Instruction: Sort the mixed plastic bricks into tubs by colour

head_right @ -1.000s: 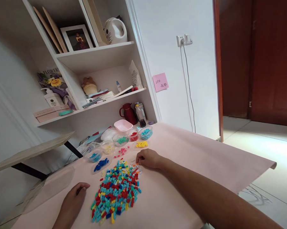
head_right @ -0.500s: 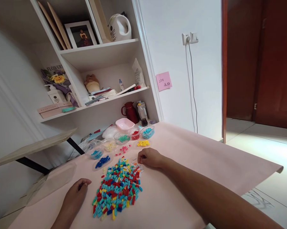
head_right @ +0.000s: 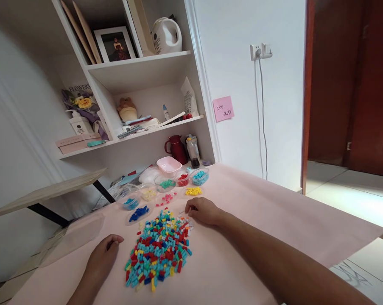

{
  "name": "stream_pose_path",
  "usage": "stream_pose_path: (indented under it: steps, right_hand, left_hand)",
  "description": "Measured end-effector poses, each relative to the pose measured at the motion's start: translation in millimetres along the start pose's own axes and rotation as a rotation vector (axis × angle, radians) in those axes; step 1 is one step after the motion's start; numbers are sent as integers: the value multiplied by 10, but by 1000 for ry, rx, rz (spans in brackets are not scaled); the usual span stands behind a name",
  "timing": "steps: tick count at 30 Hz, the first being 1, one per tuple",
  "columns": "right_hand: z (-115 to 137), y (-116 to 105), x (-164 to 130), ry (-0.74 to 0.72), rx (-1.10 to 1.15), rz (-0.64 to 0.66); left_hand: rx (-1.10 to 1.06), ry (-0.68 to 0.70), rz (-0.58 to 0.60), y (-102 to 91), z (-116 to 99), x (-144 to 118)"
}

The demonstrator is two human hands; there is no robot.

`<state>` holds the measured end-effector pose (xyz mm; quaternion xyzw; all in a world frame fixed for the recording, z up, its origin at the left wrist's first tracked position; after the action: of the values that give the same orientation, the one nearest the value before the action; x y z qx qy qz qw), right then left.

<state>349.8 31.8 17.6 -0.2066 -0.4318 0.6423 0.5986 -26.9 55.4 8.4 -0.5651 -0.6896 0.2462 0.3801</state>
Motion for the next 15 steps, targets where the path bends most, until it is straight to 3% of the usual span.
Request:
stream_pose_path:
  steps: [10,15]
  right_hand:
    - [-17,149,35,-24,-154,-63]
    - [-21,164,48,-29,-173,-62]
  left_hand:
    - [-94,-13,-52,-13,-2,-28]
    - [-225,17,-173,-226,-194,-115]
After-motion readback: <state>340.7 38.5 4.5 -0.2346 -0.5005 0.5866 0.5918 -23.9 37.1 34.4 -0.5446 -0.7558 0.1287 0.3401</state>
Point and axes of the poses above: each hand's wrist, its own x-axis towards the middle knuckle, its own y-axis out of the palm, z = x × y, the point moved 2 cm from there along x, towards the middle knuckle, and after that the axes turned 2 degrees about y, right-handed, at the moved point
